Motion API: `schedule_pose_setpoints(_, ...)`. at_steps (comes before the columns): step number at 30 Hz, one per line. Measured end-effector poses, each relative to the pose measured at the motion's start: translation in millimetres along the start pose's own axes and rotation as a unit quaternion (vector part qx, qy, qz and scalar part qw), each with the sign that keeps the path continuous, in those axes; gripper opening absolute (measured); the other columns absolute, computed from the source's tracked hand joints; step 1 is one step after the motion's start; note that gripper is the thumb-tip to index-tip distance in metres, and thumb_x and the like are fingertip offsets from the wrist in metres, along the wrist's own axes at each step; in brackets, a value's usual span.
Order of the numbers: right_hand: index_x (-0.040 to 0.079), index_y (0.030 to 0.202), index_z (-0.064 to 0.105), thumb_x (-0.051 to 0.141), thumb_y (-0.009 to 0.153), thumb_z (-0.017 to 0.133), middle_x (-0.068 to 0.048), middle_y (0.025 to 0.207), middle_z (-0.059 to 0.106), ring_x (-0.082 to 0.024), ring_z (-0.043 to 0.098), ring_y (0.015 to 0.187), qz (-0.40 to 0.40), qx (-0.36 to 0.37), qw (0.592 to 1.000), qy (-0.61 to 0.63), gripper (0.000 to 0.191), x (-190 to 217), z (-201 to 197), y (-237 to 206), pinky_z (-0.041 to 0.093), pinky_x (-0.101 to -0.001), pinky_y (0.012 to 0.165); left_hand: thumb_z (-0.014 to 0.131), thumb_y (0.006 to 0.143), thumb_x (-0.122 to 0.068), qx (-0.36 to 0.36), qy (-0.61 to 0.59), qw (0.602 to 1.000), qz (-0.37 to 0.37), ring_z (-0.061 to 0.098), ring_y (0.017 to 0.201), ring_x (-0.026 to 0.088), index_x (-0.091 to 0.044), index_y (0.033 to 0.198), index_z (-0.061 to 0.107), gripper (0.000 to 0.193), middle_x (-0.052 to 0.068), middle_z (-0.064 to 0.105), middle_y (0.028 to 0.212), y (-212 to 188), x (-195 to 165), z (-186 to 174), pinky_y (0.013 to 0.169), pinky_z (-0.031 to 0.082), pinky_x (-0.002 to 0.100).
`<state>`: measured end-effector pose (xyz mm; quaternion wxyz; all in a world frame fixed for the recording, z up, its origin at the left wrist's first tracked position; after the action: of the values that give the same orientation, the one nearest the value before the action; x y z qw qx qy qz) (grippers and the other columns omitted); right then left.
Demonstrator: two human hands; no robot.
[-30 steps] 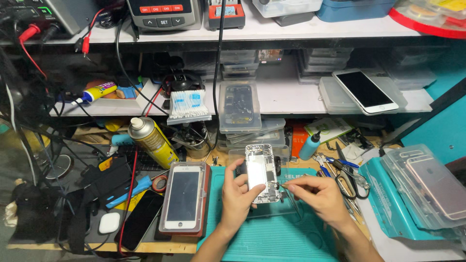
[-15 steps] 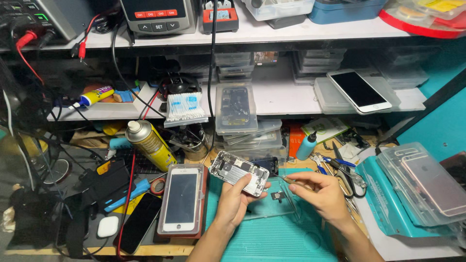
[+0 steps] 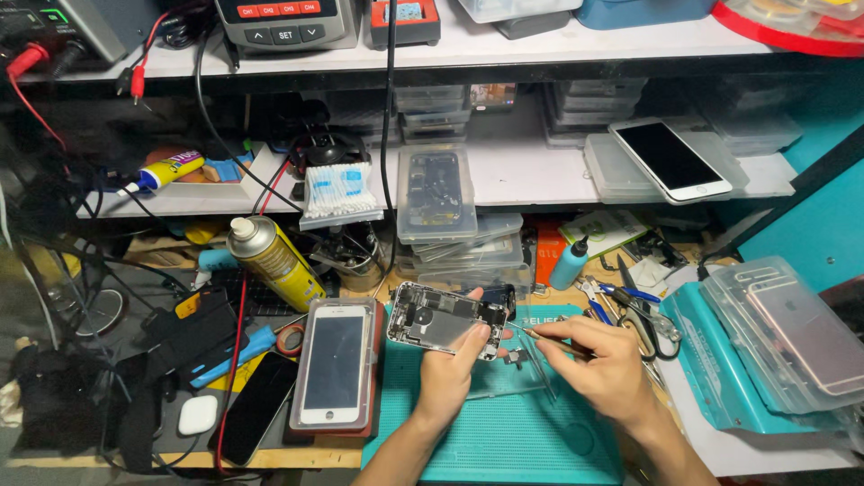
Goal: The person repairs a disassembled smartphone at a workbench. They hold the phone chassis, use a screwdriver to remove and tighten small screws, manipulate internal components with tweezers, and reposition the phone repeatedly while working on its internals.
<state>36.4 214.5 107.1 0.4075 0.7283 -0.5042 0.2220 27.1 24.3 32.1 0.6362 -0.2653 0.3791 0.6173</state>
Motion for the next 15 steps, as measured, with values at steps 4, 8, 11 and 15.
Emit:
schedule_pose_setpoints(4, 0.006, 0.094, 0.081, 0.008, 0.077, 0.079, -0.002, 0.071, 0.073, -0.009, 0.059, 0.051, -0.046, 0.002, 0.999, -0.019, 0.018, 12, -1, 2, 0.040, -0.0263, 0.042, 0.052, 0.104, -0.001, 0.013, 0.010, 0.999, 0.048, 0.070, 0.106, 0.019, 0.007, 0.154, 0.038, 0.053, 0.017, 0.067, 0.124, 0, 5, -2, 0.088, 0.060, 0.031)
schedule_pose_setpoints(8, 0.005, 0.096, 0.078, 0.008, 0.079, 0.077, -0.004, 0.072, 0.070, -0.011, 0.062, 0.055, -0.107, -0.011, 0.994, -0.020, 0.018, 19, 1, 1, 0.045, -0.0264, 0.047, 0.052, 0.103, -0.002, -0.013, 0.061, 0.997, 0.052, 0.068, 0.101, 0.016, 0.008, 0.149, 0.045, 0.048, 0.015, 0.065, 0.125, -4, 8, -6, 0.083, 0.062, 0.032)
schedule_pose_setpoints(11, 0.004, 0.094, 0.079, 0.007, 0.077, 0.078, -0.005, 0.069, 0.069, -0.014, 0.060, 0.051, -0.088, -0.011, 0.996, -0.032, 0.018, 18, 1, 1, 0.044, -0.0283, 0.046, 0.052, 0.103, -0.002, -0.018, 0.067, 0.996, 0.064, 0.068, 0.102, 0.016, 0.011, 0.142, 0.051, 0.041, 0.016, 0.059, 0.135, -4, 9, -6, 0.083, 0.062, 0.032)
schedule_pose_setpoints(15, 0.004, 0.094, 0.079, 0.007, 0.076, 0.078, -0.006, 0.068, 0.069, -0.015, 0.060, 0.052, -0.072, -0.007, 0.997, -0.042, 0.018, 15, 2, 0, 0.045, -0.0292, 0.047, 0.051, 0.103, -0.003, -0.017, 0.088, 0.993, 0.072, 0.069, 0.104, 0.016, 0.012, 0.135, 0.057, 0.036, 0.017, 0.053, 0.150, -5, 11, -6, 0.085, 0.061, 0.031)
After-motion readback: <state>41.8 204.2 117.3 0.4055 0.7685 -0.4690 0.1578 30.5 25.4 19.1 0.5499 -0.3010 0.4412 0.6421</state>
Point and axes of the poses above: each hand's wrist, its own y-axis towards the middle knuckle, its own z-axis out of the palm, x = y × z, the point moved 4 cm from there along y, towards the middle knuckle
